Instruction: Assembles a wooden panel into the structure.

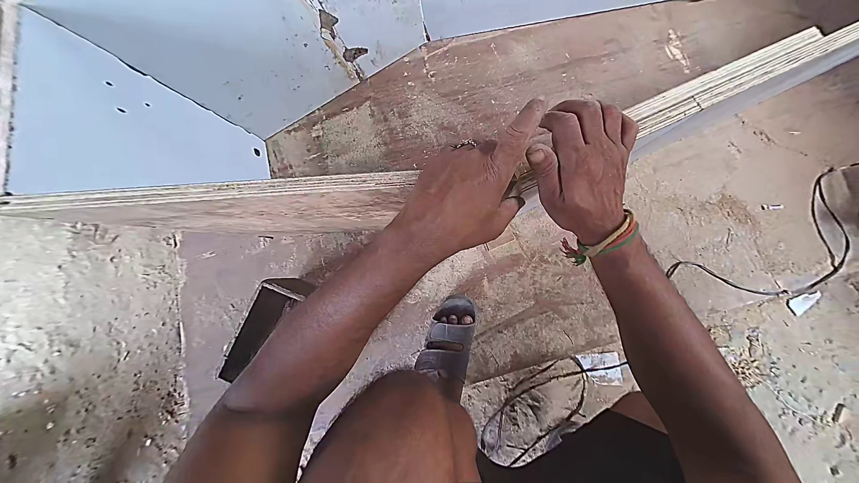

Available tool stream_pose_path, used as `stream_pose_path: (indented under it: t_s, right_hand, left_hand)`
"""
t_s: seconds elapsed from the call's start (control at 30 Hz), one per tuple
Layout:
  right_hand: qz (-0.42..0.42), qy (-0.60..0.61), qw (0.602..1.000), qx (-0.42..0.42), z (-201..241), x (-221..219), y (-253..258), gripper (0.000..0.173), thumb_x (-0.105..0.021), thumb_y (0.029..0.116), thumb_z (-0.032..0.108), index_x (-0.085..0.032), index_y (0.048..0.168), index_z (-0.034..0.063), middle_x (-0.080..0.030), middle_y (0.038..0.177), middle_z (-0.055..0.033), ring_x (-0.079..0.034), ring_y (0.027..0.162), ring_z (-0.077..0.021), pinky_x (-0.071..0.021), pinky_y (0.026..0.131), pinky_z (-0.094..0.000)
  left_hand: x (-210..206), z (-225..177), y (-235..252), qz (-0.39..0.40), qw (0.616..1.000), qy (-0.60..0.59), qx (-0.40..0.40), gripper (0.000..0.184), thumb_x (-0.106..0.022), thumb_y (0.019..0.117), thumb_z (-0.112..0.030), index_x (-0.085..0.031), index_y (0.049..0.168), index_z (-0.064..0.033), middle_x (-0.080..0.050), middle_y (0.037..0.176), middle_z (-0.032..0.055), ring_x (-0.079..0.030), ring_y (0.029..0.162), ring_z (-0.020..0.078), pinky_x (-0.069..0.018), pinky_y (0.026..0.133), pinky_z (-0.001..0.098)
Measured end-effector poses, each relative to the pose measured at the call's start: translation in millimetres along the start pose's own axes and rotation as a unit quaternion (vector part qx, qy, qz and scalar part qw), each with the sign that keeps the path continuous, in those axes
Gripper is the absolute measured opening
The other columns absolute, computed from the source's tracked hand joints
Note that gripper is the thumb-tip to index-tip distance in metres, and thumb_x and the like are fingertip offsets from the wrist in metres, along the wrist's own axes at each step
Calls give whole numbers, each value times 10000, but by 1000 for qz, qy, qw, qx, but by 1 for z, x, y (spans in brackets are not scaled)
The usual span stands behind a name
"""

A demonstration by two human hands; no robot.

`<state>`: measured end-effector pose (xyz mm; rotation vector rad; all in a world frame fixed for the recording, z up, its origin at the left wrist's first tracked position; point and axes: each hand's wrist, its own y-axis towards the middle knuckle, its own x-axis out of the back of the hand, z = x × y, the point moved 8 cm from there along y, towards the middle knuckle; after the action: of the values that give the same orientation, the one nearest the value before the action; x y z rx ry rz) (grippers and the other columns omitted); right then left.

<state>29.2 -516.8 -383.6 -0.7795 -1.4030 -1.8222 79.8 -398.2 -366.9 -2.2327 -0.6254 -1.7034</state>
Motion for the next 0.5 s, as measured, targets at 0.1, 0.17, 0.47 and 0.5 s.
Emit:
stream_pose_path:
  t_s: [0.1,0.17,0.47,0.5]
  right_hand:
    - [16,6,1000,-9,3,3,-1,629,-242,1066,545,-682,1194,114,-661,1235,-134,-546,1258,-355,-349,1046,-566]
    - [19,21,1000,-9,3,5,-3,625,-256,1067,536,-681,1210,101,-654,1258,-142,-527,1289,-366,-356,1048,-572]
    - [-89,115,989,26,-2,21,-14,561,-353,1065,444,-636,1221,-15,-580,1350,-250,-416,1412,-431,-330,1159,-572]
    - [-140,134,980,42,-4,28,-22,520,-390,1066,430,-633,1185,-14,-578,1340,-242,-413,1422,-410,-318,1189,-563]
  left_hand:
    - [-1,1,-1,-17,1000,-4,-5,1004,-746,863,-317,-152,1646,-115,-686,919,123,-668,734,330,-547,642,507]
    - [-1,2,-1,-13,1000,-15,-14,1010,-760,865,-323,-154,1646,-114,-695,979,135,-681,773,333,-559,680,514]
    - [44,23,-73,-279,939,-152,-129,544,-726,935,-196,-533,1394,23,-681,1271,191,-647,1212,278,-538,1038,450]
    - [44,33,-93,-317,928,-156,-121,490,-710,939,-180,-538,1357,9,-693,1228,188,-660,1171,271,-540,1019,453]
